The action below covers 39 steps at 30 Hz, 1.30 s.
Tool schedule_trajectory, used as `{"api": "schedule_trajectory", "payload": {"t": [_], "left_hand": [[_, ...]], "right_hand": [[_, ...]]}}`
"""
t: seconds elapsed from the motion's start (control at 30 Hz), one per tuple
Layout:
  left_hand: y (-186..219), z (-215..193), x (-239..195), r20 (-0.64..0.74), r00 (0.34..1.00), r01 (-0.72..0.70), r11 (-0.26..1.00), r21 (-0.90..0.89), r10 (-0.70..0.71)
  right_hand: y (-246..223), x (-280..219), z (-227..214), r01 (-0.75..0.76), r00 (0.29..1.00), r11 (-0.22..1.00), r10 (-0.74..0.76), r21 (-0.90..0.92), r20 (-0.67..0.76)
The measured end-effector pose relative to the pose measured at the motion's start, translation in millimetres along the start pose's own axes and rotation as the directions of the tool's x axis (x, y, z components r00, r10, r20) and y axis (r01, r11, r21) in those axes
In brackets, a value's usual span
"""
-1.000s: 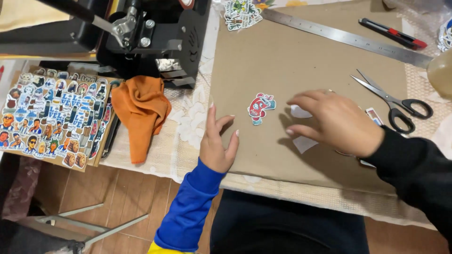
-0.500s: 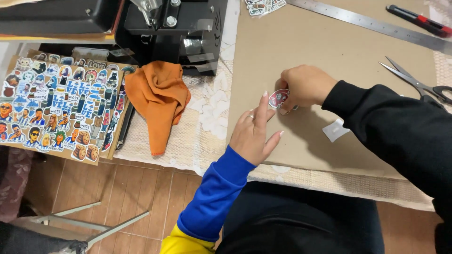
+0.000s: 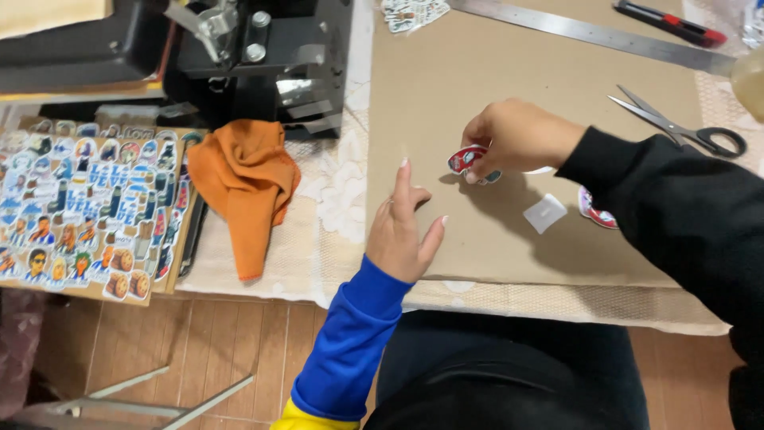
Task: Peeling individual stickers from a sheet, cutting them with scissors, and organizing them on a workspace.
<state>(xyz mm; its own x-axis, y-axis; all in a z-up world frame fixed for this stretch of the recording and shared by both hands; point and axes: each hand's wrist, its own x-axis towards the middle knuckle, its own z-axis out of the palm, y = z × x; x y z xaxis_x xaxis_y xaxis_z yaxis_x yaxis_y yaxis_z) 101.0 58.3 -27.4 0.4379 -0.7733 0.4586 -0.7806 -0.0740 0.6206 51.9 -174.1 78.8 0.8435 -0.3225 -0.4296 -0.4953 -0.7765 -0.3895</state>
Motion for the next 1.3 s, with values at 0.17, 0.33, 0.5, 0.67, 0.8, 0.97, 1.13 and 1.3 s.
{"api": "schedule_trajectory", "payload": {"t": [0.17,0.33,0.5,0.67,0.8,0.97,1.13,1.3], "left_hand": [[6.0,-3.6,2.8,-0.043,0.999,-0.015,1.0,0.023,0.016],[13.8,-3.9,8.4,-0.016,1.0,-0.011,1.0,-0.012,0.011],[19.5,-3.2,9.1,-0.011,0.999,-0.039,0.999,0.033,0.039],[24.2,-2.0,9.3,-0.01,0.996,-0.089,0.992,0.091,0.09],[22.6,0.6,8.4,-0.014,0.999,-0.051,0.996,0.076,0.053],[22.5,0.0,9.1,0.002,1.0,0.009,0.998,0.07,-0.009],[20.1,0.0,8.9,-0.009,1.0,0.019,0.996,0.086,-0.018],[21.4,-0.4,10.6,-0.006,0.999,0.04,0.998,0.053,-0.039]], "right_hand": [[46.3,-92.5,-77.3,-0.293,0.955,0.947,0.295,0.133,0.005],[141.9,-119.8,-46.6,-0.371,0.925,0.883,0.377,0.288,0.034],[203.6,-144.7,5.7,0.013,0.874,0.999,0.011,0.045,-0.486],[235.1,-159.3,35.9,0.145,0.732,0.975,-0.219,-0.166,-0.646],[253.2,-154.2,37.1,0.067,0.818,0.993,-0.109,-0.095,-0.565],[269.8,-135.6,33.0,0.105,0.773,0.985,-0.167,-0.137,-0.612],[268.5,-115.6,2.9,-0.006,0.702,0.935,-0.249,-0.355,-0.667],[313.8,-85.4,-14.3,-0.597,0.534,0.418,-0.43,-0.685,-0.728]]}}
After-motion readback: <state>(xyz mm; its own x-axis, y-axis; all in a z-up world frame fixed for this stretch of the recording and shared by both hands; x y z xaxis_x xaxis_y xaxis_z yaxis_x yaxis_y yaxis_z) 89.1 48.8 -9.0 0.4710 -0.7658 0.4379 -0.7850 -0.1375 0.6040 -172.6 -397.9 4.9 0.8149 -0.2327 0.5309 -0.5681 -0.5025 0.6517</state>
